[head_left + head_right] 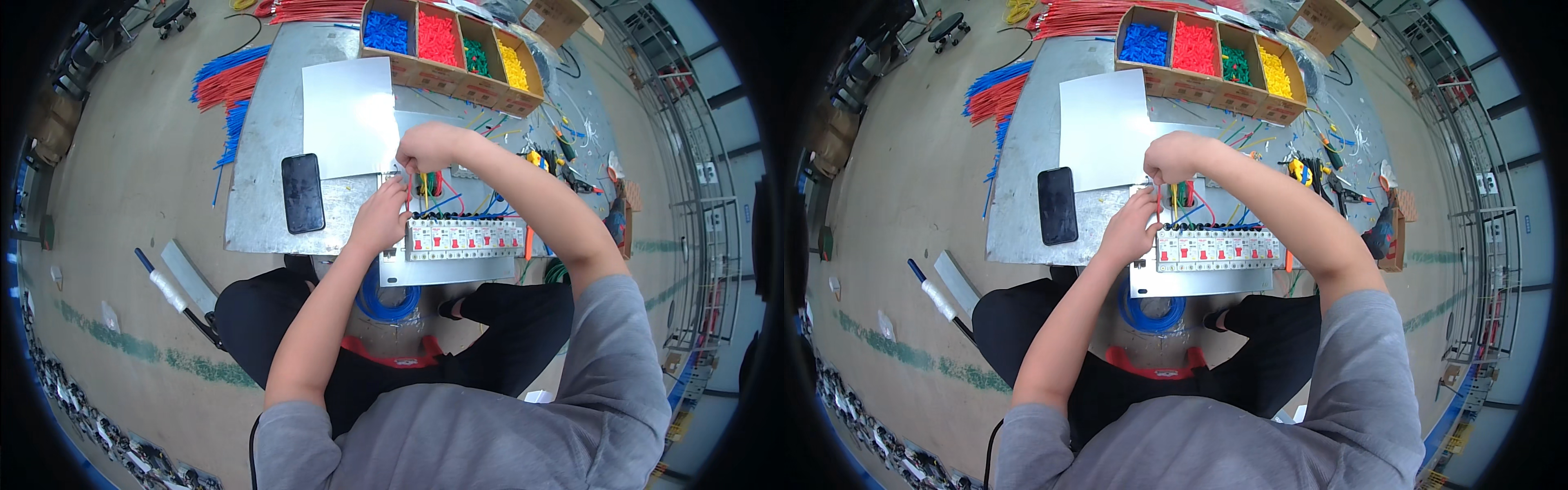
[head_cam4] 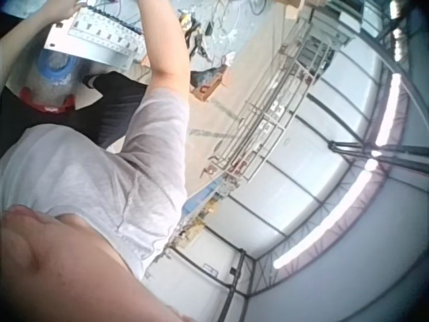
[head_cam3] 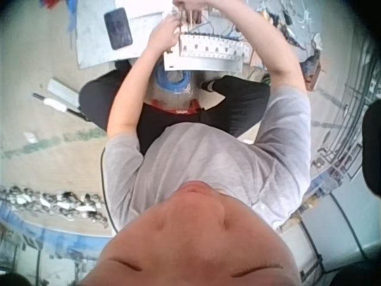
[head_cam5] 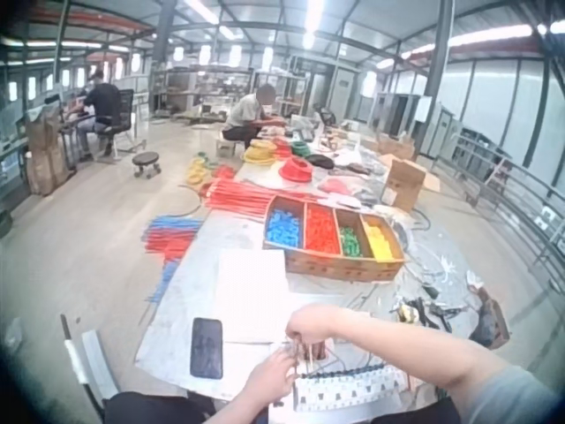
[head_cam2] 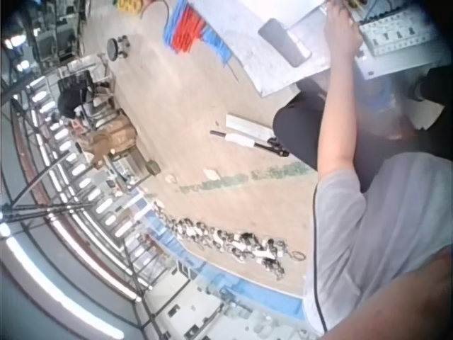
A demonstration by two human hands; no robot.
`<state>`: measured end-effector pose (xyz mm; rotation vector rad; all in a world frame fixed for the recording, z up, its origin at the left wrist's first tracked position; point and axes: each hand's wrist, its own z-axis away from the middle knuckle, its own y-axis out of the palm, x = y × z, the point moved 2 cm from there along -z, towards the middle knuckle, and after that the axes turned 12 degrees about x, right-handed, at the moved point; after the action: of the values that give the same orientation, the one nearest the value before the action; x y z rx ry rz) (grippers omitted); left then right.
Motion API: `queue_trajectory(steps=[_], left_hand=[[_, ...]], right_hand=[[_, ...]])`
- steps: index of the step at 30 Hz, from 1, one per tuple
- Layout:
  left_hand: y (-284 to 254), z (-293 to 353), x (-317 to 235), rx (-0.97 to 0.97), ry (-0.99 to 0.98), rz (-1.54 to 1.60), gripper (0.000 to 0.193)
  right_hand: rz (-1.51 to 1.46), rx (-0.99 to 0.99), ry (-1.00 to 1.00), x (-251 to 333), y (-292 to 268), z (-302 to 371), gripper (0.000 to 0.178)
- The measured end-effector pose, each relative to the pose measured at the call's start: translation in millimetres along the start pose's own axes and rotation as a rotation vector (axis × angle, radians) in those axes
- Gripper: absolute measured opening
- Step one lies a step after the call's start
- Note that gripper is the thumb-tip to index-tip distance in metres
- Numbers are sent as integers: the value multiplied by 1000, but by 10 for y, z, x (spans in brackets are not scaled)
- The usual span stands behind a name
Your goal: The person sits at a workbench and connects multiple colored wires to a DIN rail-mounted electrical panel. They strip wire ends, insert them into terminal blocks, and tighten the connections using a screwdriver. The person occasionally refers to a printed document on the table while continuing to route and secure the wires.
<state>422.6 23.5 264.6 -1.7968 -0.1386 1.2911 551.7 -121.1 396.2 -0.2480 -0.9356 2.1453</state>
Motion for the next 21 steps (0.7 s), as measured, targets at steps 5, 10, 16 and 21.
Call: queue_trajectory(steps=[5, 10, 16, 21], left_hand=[[-19, 67, -3, -108, -17, -30, 39], [-29, 34, 10, -77, -30, -12, 23], [-26, -19, -1, -32, -41, 71, 10], [-56, -60, 55, 9, -28, 61, 9]], right_hand=[[-24, 1, 44, 120, -33, 84, 17], [-299, -193, 66, -114, 95, 494, 24], [-536, -44, 38, 93, 476, 1199, 27], [-594, -228, -3, 295, 637, 1053, 21]])
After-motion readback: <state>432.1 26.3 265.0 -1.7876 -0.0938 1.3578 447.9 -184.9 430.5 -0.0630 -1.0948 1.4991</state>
